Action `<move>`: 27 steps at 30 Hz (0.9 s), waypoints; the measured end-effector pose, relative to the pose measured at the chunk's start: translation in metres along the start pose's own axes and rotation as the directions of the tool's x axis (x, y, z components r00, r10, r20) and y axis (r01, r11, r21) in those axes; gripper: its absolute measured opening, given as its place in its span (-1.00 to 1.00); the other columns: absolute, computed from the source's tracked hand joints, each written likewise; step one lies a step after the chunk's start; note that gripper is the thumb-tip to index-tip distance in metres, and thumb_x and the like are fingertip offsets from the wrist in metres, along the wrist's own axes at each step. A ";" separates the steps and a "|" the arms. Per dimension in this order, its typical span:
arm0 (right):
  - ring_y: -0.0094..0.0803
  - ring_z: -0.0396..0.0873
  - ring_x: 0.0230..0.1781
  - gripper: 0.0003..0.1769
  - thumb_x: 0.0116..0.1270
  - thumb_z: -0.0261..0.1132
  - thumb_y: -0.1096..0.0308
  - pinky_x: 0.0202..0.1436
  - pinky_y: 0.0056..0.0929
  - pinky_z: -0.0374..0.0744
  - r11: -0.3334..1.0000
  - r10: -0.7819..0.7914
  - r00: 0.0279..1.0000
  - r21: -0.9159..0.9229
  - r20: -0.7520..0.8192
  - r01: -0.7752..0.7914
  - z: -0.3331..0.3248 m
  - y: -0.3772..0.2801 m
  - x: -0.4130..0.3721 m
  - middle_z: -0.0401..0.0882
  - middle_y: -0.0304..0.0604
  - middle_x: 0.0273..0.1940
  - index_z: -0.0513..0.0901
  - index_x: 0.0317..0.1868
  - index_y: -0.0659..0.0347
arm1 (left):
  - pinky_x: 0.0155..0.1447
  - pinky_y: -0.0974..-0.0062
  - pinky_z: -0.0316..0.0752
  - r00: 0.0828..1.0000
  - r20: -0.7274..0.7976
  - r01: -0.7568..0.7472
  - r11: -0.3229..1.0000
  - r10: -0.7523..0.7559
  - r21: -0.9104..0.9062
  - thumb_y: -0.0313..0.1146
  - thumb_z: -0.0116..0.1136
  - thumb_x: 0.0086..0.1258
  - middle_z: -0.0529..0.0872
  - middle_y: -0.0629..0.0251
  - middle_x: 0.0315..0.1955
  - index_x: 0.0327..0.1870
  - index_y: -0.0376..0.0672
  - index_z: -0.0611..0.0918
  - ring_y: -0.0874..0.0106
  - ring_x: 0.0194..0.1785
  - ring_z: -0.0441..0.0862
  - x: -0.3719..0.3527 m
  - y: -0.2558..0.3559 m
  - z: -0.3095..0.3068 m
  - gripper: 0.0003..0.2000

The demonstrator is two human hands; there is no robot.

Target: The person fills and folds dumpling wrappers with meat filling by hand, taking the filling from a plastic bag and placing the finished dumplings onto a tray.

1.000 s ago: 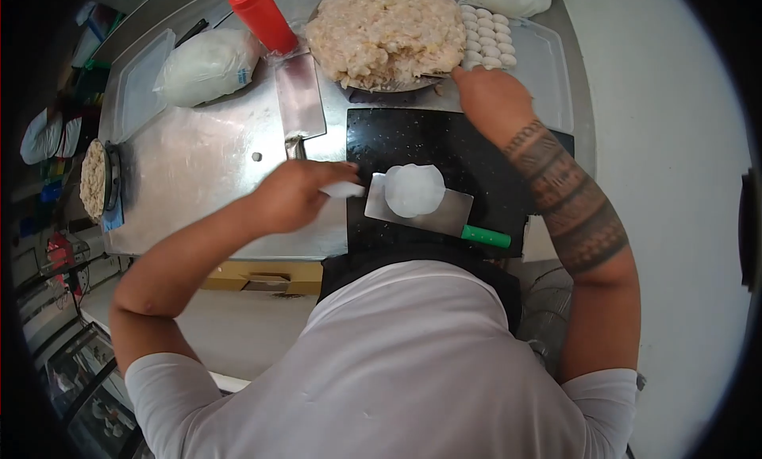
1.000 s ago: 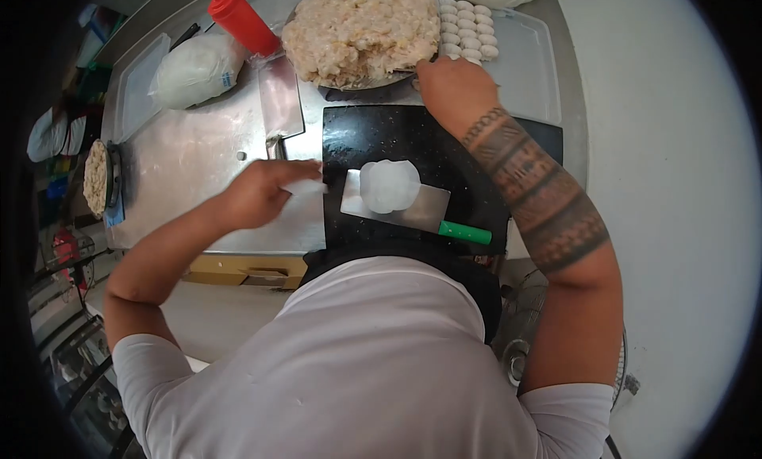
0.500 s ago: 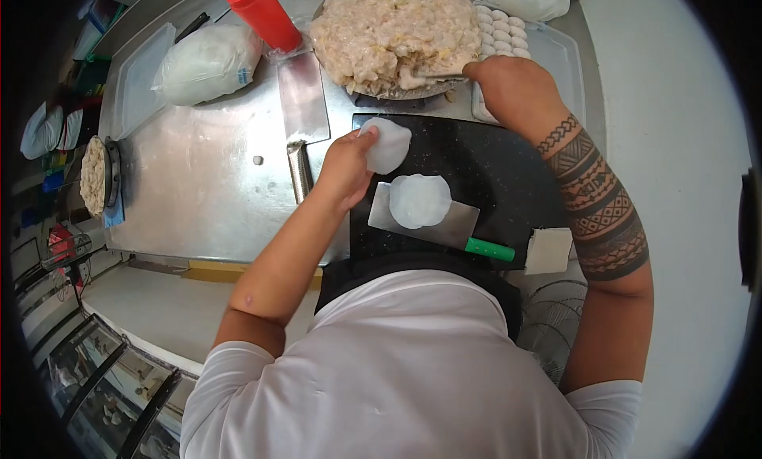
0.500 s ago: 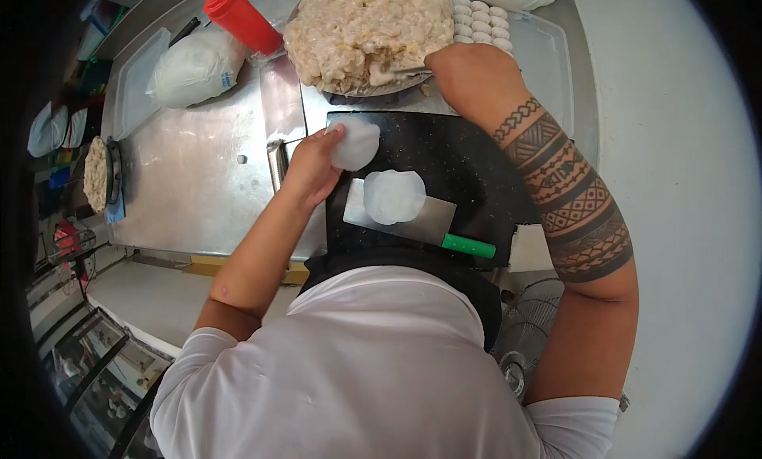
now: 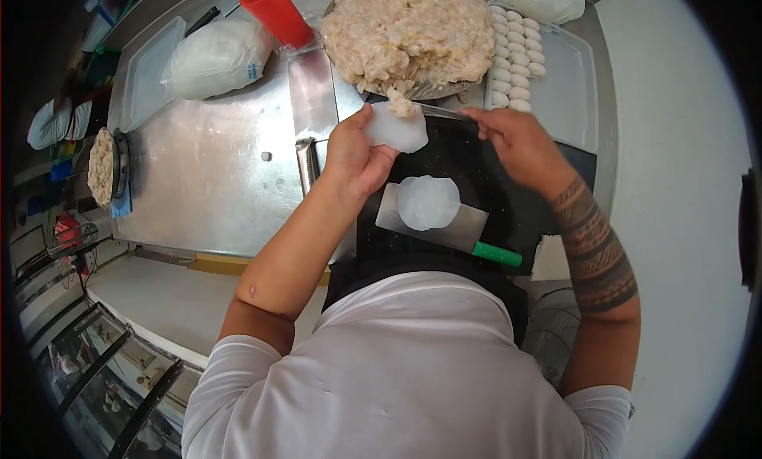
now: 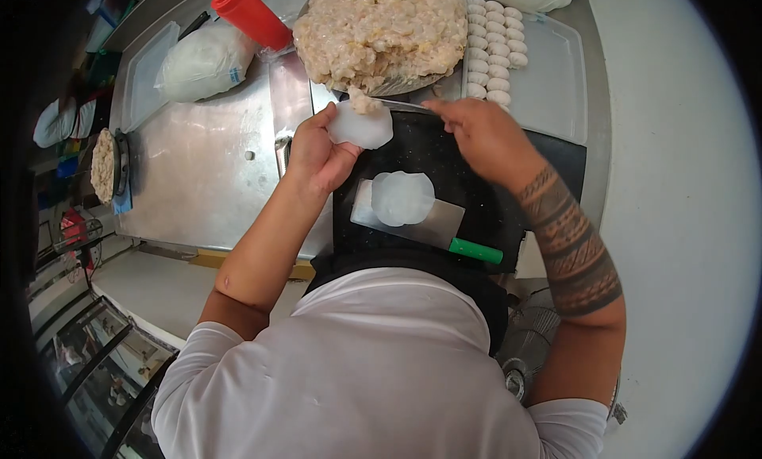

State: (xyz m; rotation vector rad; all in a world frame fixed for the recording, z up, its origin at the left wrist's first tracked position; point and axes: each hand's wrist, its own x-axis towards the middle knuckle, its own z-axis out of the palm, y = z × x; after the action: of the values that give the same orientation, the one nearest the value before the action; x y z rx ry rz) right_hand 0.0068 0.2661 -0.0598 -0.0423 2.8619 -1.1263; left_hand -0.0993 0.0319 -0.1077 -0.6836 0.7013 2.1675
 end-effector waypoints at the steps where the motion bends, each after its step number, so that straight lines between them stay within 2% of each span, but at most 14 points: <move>1: -0.09 0.65 -0.19 -0.45 0.38 0.14 0.58 0.01 -0.15 0.65 0.996 -0.055 0.998 -0.076 -0.018 0.053 0.009 -0.004 -0.010 0.67 0.04 -0.18 0.66 0.35 0.05 | 0.60 -0.08 0.34 1.000 0.010 0.007 1.000 -0.007 -0.027 -0.23 -0.26 0.78 0.49 -0.15 0.35 0.38 -0.48 0.32 0.00 0.47 0.47 -0.005 0.000 0.002 -0.56; 2: -0.09 0.65 -0.19 -0.45 0.38 0.14 0.58 0.01 -0.15 0.65 0.996 -0.054 0.998 -0.073 -0.015 0.053 0.018 -0.009 -0.019 0.67 0.04 -0.18 0.66 0.35 0.05 | 0.60 -0.08 0.34 1.000 0.005 0.007 1.000 -0.007 -0.028 -0.23 -0.26 0.78 0.49 -0.15 0.35 0.38 -0.48 0.32 0.00 0.47 0.47 -0.009 0.001 0.003 -0.56; 4: -0.14 0.60 -0.10 -0.38 0.35 0.15 0.60 0.09 -0.20 0.62 0.927 -0.154 0.983 -0.360 -0.100 0.109 0.036 -0.021 -0.038 0.61 -0.05 -0.12 0.63 0.40 -0.01 | 0.54 -0.09 0.42 0.994 0.102 0.052 0.998 -0.048 -0.035 -0.26 -0.23 0.78 0.51 -0.10 0.32 0.38 -0.43 0.33 0.02 0.42 0.52 -0.018 0.004 0.005 -0.59; 6: -0.15 0.56 -0.05 -0.33 0.31 0.17 0.61 0.12 -0.21 0.61 0.932 -0.135 0.987 -0.351 -0.090 0.096 0.030 -0.027 -0.051 0.57 -0.10 -0.08 0.61 0.43 -0.06 | 0.55 -0.08 0.42 0.995 0.090 0.035 0.999 -0.035 -0.003 -0.26 -0.23 0.77 0.51 -0.10 0.32 0.39 -0.43 0.33 0.03 0.42 0.52 -0.025 0.004 0.006 -0.59; 8: -0.14 0.57 -0.07 -0.31 0.30 0.18 0.63 0.10 -0.21 0.61 0.887 -0.015 1.000 -0.461 -0.023 0.003 0.003 -0.043 -0.057 0.58 -0.07 -0.09 0.61 0.43 -0.06 | 0.55 -0.07 0.42 0.997 0.079 0.017 1.000 -0.019 0.027 -0.26 -0.23 0.77 0.51 -0.11 0.32 0.39 -0.43 0.33 0.03 0.42 0.52 -0.027 0.005 0.005 -0.59; 11: -0.14 0.58 -0.06 -0.31 0.29 0.19 0.63 0.09 -0.21 0.61 0.884 -0.096 0.988 -0.466 -0.121 0.029 -0.012 -0.064 -0.058 0.59 -0.07 -0.09 0.62 0.42 -0.06 | 0.56 -0.02 0.42 0.996 0.093 0.008 0.998 -0.014 0.067 -0.26 -0.22 0.77 0.54 -0.10 0.31 0.39 -0.42 0.35 0.05 0.42 0.53 -0.026 0.009 0.003 -0.59; 13: -0.14 0.58 -0.06 -0.31 0.28 0.19 0.64 0.08 -0.21 0.61 0.884 -0.122 0.985 -0.464 -0.119 0.054 -0.004 -0.064 -0.056 0.60 -0.06 -0.09 0.63 0.41 -0.06 | 0.56 0.01 0.43 0.981 0.191 0.013 0.995 -0.032 0.100 -0.26 -0.21 0.77 0.56 -0.08 0.30 0.39 -0.42 0.36 0.07 0.42 0.54 -0.030 0.009 0.005 -0.59; 16: -0.14 0.59 -0.07 -0.32 0.27 0.20 0.64 0.06 -0.22 0.62 0.876 -0.151 0.982 -0.475 -0.116 0.079 -0.003 -0.059 -0.058 0.60 -0.06 -0.09 0.64 0.40 -0.05 | 0.56 0.01 0.42 0.970 0.238 0.014 0.993 -0.042 0.119 -0.26 -0.19 0.76 0.56 -0.06 0.31 0.41 -0.42 0.36 0.07 0.42 0.54 -0.038 0.010 0.011 -0.58; 19: -0.14 0.59 -0.09 -0.32 0.25 0.20 0.64 0.04 -0.21 0.62 0.868 -0.167 0.976 -0.490 -0.140 0.078 -0.017 -0.069 -0.052 0.60 -0.09 -0.10 0.66 0.38 -0.05 | 0.57 0.01 0.42 0.980 0.196 -0.051 0.991 0.025 0.127 -0.24 -0.19 0.76 0.56 -0.06 0.32 0.41 -0.43 0.35 0.07 0.41 0.55 -0.035 0.014 0.005 -0.57; 21: -0.14 0.59 -0.11 -0.33 0.25 0.20 0.64 0.03 -0.20 0.62 0.869 -0.168 0.971 -0.491 -0.171 0.064 -0.019 -0.072 -0.050 0.60 -0.10 -0.10 0.66 0.37 -0.04 | 0.56 0.01 0.42 0.972 0.234 -0.033 0.992 0.003 0.125 -0.25 -0.18 0.76 0.56 -0.06 0.32 0.41 -0.42 0.36 0.06 0.41 0.55 -0.038 0.018 0.003 -0.57; 23: -0.13 0.60 -0.11 -0.39 0.24 0.22 0.62 0.01 -0.19 0.63 0.852 -0.214 0.972 -0.506 -0.101 0.135 -0.011 -0.067 -0.043 0.61 -0.13 -0.11 0.69 0.30 0.02 | 0.56 0.01 0.42 0.961 0.275 -0.016 0.992 -0.019 0.123 -0.25 -0.17 0.75 0.57 -0.06 0.32 0.41 -0.41 0.36 0.06 0.42 0.55 -0.040 0.021 0.004 -0.58; 27: -0.10 0.62 -0.09 -0.52 0.26 0.22 0.55 0.00 -0.18 0.64 0.845 -0.189 0.980 -0.518 -0.057 0.133 -0.038 -0.068 -0.029 0.64 -0.08 -0.13 0.74 0.18 0.09 | 0.55 -0.01 0.43 0.972 0.233 -0.055 0.993 0.029 0.106 -0.23 -0.13 0.74 0.58 -0.06 0.32 0.41 -0.39 0.38 0.06 0.43 0.54 -0.038 0.028 0.003 -0.57</move>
State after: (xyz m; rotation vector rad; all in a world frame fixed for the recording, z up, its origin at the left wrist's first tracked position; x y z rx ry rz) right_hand 0.0336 0.2435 0.0158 -0.2613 3.2165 -0.3501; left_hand -0.0999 -0.0005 -0.0736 -0.3525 0.7115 2.1829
